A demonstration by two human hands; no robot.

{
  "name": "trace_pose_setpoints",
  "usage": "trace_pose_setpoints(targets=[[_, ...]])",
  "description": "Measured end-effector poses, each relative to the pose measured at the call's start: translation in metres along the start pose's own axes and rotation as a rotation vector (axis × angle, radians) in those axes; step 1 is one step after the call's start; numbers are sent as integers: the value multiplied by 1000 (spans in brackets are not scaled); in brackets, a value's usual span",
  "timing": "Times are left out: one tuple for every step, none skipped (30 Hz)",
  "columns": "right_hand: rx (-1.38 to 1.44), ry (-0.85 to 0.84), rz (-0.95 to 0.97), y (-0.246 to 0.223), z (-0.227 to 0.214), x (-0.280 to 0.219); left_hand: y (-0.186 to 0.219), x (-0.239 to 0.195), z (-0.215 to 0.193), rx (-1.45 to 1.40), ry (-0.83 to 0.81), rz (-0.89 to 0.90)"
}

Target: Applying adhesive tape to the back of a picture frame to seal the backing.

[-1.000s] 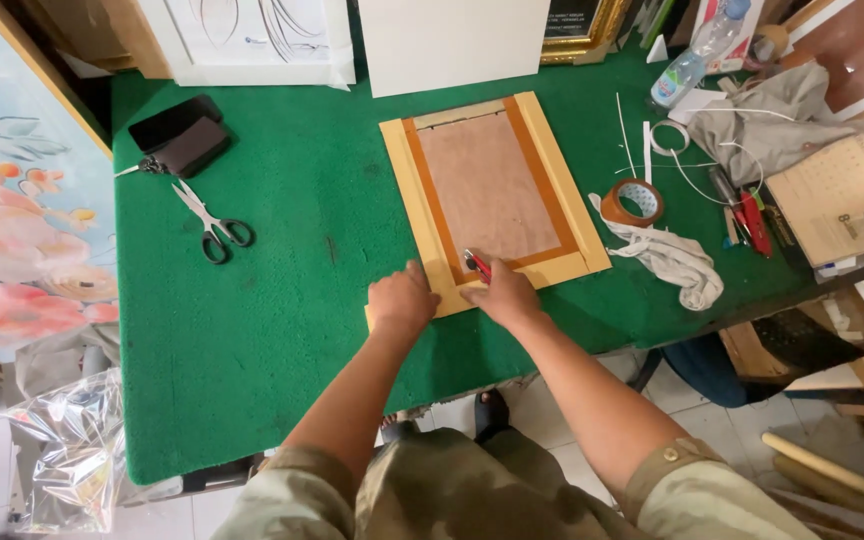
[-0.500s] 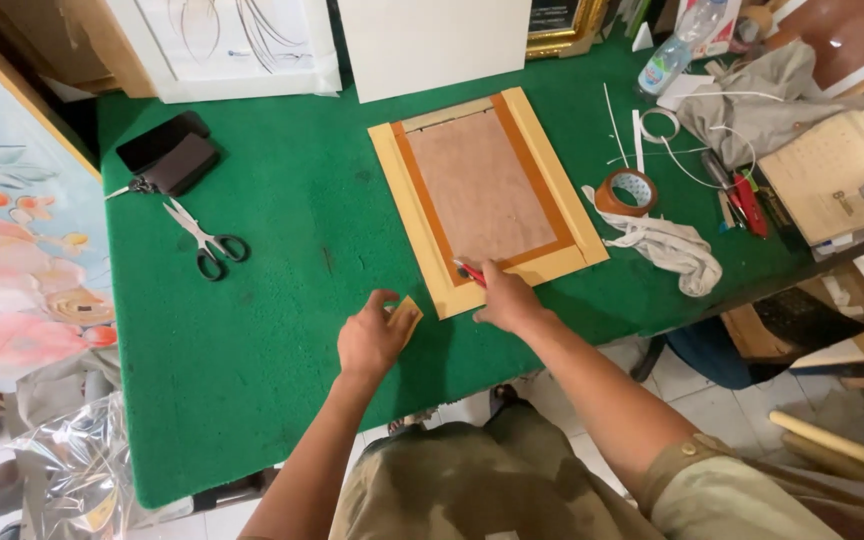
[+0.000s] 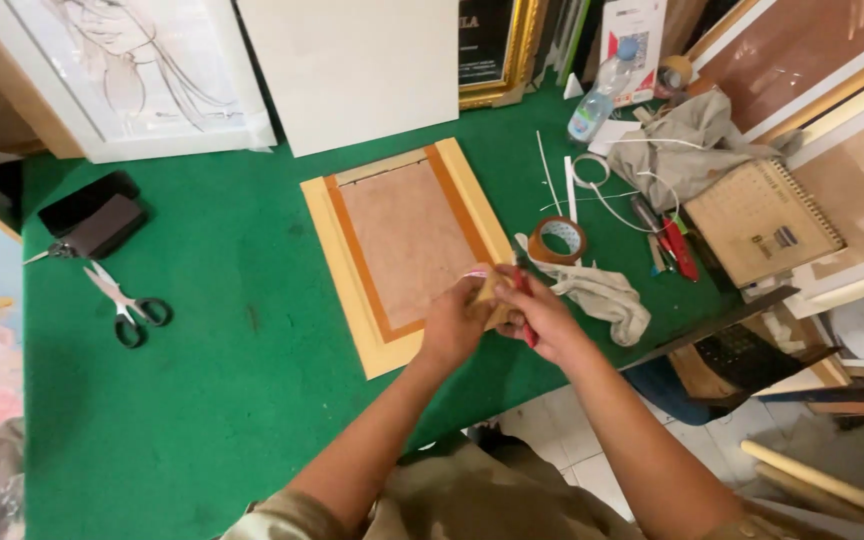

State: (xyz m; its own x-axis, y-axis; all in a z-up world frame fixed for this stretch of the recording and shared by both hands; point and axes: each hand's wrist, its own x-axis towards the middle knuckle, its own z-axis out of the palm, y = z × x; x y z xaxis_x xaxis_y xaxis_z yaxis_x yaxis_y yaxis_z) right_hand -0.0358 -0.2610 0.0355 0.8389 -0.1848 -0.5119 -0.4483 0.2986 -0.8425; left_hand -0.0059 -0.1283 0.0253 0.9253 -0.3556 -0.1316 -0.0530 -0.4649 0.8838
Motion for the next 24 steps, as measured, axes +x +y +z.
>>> trace_pose_setpoints(targets=[[-2,3,-2,-10,-17,4,0,13,22,-3,-1,3],[-33,110,-67,-21,-34,9,1,27,43,14,17,116],[-64,217,-133,-31,-51,13,1,41,64,32,36,229],[-69,216,-135,-41,-75,22,9,47,76,28,40,229],[-466,375,-231,-50,-99,30,17,54,87,64,61,285],[-864,527,-329,-61,-122,39,26,63,96,100,83,343],[-869,526,-335,-72,-133,43,25,72,107,97,89,345],[-1077,563,-287,-79,-144,45,23,79,117,234,31,357],[-1284,597,-237,-87,-154,47,20,86,127,370,-29,367],[-1288,592,-242,-83,-168,59,37,82,120,369,-22,363],[-1386,556,-220,-80,-181,72,55,77,112,461,-116,299],[-1484,515,-197,-75,-192,84,71,71,102,552,-210,230],[-1488,506,-202,-72,-195,86,56,80,115,550,-204,223],[-1570,491,-373,-69,-197,88,41,89,127,568,-119,254],[-1645,474,-549,-66,-199,89,26,97,138,586,-35,284],[-1646,462,-558,-63,-201,96,24,97,137,588,-26,275],[-1614,471,-537,-59,-203,103,21,97,136,513,51,302],[-1581,480,-518,-55,-204,110,18,97,133,440,130,330],[-1581,470,-530,-65,-197,111,17,96,127,443,142,323],[-1644,414,-321,-75,-191,111,17,94,122,403,197,343],[-1698,355,-109,-85,-184,111,16,91,117,362,251,363],[-1700,343,-117,-93,-174,109,11,91,112,367,260,354],[-1753,324,-57,-100,-163,107,6,91,107,348,286,313],[-1804,305,2,-108,-152,105,1,90,100,331,313,272]])
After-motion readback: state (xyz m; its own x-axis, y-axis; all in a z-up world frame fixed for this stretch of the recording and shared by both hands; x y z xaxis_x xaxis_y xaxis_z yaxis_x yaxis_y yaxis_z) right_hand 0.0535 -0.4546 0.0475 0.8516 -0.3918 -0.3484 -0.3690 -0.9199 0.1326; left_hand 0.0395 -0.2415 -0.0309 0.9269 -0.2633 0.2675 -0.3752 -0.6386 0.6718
